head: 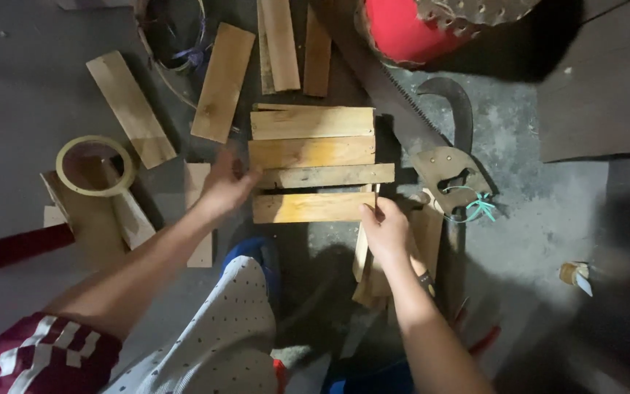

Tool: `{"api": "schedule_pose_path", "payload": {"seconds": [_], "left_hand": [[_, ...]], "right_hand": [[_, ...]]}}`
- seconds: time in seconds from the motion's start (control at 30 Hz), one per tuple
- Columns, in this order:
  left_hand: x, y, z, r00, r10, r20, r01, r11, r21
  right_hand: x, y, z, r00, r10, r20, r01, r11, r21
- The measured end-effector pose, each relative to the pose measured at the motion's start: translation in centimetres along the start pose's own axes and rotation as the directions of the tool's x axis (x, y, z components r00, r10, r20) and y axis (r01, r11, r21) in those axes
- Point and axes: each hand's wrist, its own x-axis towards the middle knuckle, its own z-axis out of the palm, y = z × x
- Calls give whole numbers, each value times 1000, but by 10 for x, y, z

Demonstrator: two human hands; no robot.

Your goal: A person is sitting on the floor sawing small wooden slats with a hand saw, surrounded by other wooden pieces and tools.

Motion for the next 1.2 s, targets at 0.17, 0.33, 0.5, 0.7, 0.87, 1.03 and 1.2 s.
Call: {"api": "schedule_pose_path", "payload": {"seconds": [0.17,0.33,0.5,0.7,0.87,1.03,1.2], "left_hand": [[-39,31,-6,981,12,193,-30,995,91],[-32,21,-3,979,61,196,-85,990,115],[-28,24,-5,987,83,141,-100,988,115],[-37,39,-12,985,46,164,-63,993,101],[-53,50,-11,988,49,145,-54,998,35],[-53,31,-4,990,112,89,-96,981,-166],[-43,16,-25,963,268,15,-267,961,-80]], "right_hand": [[0,0,-1,1000,19,-7,-19,1000,0],[-18,-20,-8,996,-41,-79,45,998,52],[-12,-25,-5,992,-82,-93,92,989,114],[-3,-25,-5,990,-97,-104,104,992,65],[-35,-21,-30,983,-123,-138,135,988,81],[-49,34,-31,993,-74,-91,92,972,214],[-64,38,-29,987,-119,-104,138,969,205]]}}
